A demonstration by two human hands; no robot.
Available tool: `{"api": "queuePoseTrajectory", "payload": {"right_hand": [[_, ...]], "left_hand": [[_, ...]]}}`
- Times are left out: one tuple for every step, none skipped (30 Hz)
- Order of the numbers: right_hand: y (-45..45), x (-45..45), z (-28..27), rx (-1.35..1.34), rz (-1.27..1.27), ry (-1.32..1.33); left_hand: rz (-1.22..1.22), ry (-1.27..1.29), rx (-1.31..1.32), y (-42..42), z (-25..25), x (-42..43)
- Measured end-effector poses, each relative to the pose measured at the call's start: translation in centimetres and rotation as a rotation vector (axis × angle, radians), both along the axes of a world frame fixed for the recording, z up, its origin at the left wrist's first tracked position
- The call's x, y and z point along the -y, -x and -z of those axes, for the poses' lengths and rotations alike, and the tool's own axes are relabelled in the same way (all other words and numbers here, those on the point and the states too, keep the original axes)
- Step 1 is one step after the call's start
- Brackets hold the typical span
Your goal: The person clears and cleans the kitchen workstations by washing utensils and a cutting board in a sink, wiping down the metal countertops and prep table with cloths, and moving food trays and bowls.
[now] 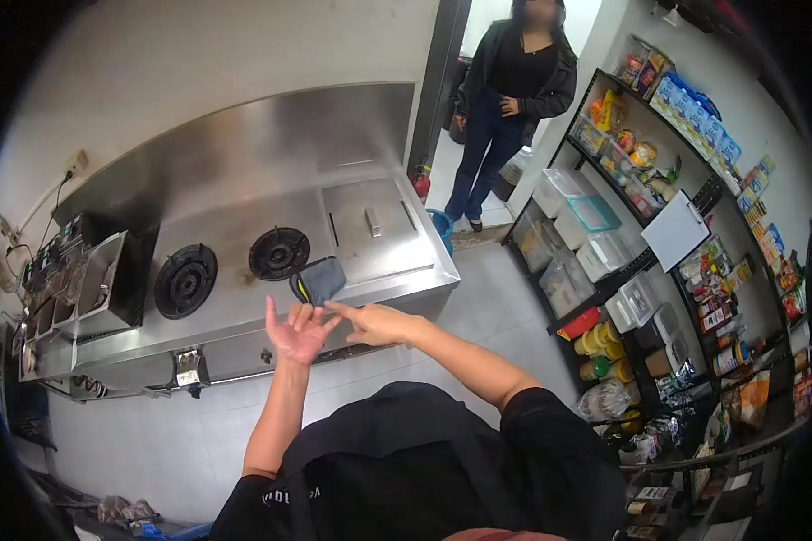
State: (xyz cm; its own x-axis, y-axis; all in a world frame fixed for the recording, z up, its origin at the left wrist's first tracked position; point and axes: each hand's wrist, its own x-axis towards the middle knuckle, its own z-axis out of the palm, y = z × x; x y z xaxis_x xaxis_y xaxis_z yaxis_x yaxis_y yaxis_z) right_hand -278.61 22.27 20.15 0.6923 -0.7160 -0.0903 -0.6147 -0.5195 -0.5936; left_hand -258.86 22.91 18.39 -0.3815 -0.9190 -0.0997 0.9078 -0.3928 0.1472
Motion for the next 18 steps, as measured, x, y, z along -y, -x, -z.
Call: {"api": "queuePoseTrajectory", "payload": {"right_hand": [[0.0,-0.2,-0.5,-0.002,0.004,-0.001],[0.0,-0.5,-1.1,0.038,0.035,-0.029],[0.0,-0.6,-1.4,0.078,0.065,-0.055],[0.2,-0.7,-1.1,0.074,0.066,-0.055],[0.6,-1.0,-0.4,0.123,0.06,-0.042],[0.9,-1.2,0.0,0.173,0.054,-0.03],[1.3,-1.5,-0.6,0.171,0.054,-0.033],[1.9,-1.8,-1.5,0.134,0.061,-0.141],[2.7,-1.9,-2.2,0.097,0.066,-0.249],[3.5,-1.9,-2.7,0.104,0.06,-0.284],[4.4,-2.1,-3.4,0.059,0.114,-0.316],[5.5,-2.0,-3.5,0.083,0.155,-0.361],[6.5,-1.9,-3.7,0.106,0.197,-0.408],[7.6,-2.0,-4.3,0.104,0.196,-0.414],[8.5,-2.1,-5.5,0.094,0.194,-0.387],[9.4,-2.5,-6.9,0.086,0.191,-0.359],[10.2,-3.4,-8.7,0.136,0.164,-0.373],[11.2,-4.2,-10.6,0.187,0.135,-0.386]], "left_hand": [[0.004,-0.001,-0.002,0.1,-0.2,-0.2],[0.002,0.035,-0.012,0.1,-0.2,-0.4],[-0.001,0.072,-0.023,0.2,-0.1,-0.6],[0.0,0.072,-0.027,0.3,0.0,-1.1],[0.02,0.024,-0.012,0.4,0.4,-1.9],[0.039,-0.025,0.003,0.4,0.9,-2.9],[0.038,-0.029,0.001,0.5,1.6,-3.7],[0.059,-0.102,0.032,0.5,2.7,-4.5],[0.079,-0.176,0.064,0.5,3.7,-5.1],[0.094,-0.229,0.092,0.3,4.9,-5.5],[0.093,-0.234,0.092,-0.1,6.2,-5.6],[0.151,-0.273,0.159,-0.7,7.6,-5.4],[0.211,-0.312,0.225,-1.2,8.4,-5.3],[0.21,-0.318,0.222,-1.8,9.2,-5.1],[0.207,-0.314,0.287,-2.3,9.7,-4.9],[0.203,-0.307,0.353,-2.7,9.9,-4.8],[0.199,-0.31,0.352,-3.0,9.8,-5.1],[0.148,-0.359,0.349,-3.4,9.6,-5.4]]}}
